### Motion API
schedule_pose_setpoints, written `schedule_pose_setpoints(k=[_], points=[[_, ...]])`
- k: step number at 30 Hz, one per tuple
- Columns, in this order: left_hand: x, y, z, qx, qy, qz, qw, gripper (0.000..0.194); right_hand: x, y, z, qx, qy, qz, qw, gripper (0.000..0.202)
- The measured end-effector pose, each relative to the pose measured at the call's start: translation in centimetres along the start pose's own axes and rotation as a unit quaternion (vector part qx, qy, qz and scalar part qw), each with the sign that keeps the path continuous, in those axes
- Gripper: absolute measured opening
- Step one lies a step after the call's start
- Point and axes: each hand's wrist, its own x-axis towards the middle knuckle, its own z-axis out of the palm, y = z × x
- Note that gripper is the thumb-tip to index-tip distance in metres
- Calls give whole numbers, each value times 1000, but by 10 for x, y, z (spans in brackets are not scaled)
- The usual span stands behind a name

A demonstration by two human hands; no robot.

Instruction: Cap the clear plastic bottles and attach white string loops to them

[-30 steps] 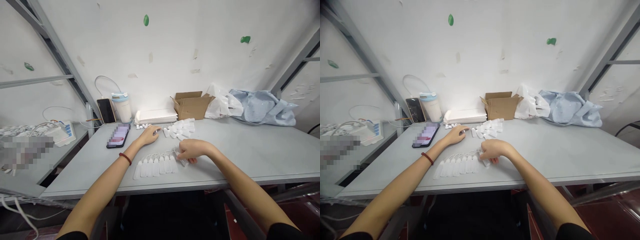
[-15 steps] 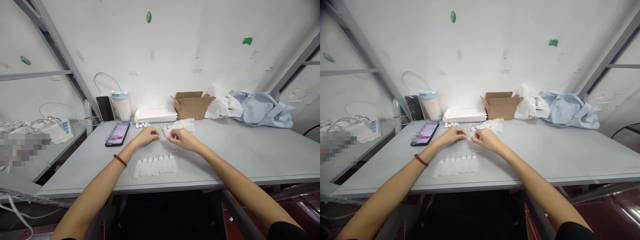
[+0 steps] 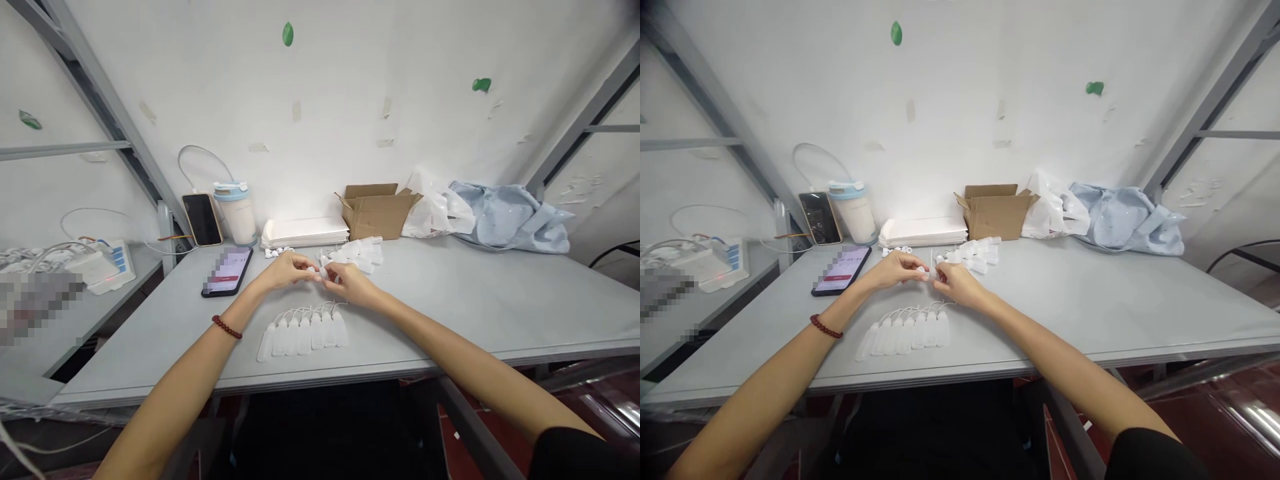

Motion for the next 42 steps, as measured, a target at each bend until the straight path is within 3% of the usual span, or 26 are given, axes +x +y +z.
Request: schedule_pose_setpoints(k=[4,12,21,27,31,37,42], points=[[-1,3,1,47,40,33,998,26,-1,-1,0,-13,-3,-17,1000,6],[-3,7,8,120,45,99,987,15,-1,-2,2,-70,-25,-56,996,11],[-10,19,5,191,-23,88,977,26,2,6,1,-93,-42,-57,993,12],[-7,15,8,171,-14,83,982,27,0,6,-1,-145,-66,-38,987,29],[-7,12,7,160,-7,76,984,28,0,3,-4,-161,-53,-46,984,25],[-8,14,4,82,7,75,994,27,2,-1,-12,-5,13,-18,1000,17],[-9,18,7,64,17,82,994,27,1,-5,-15,162,22,34,986,35]])
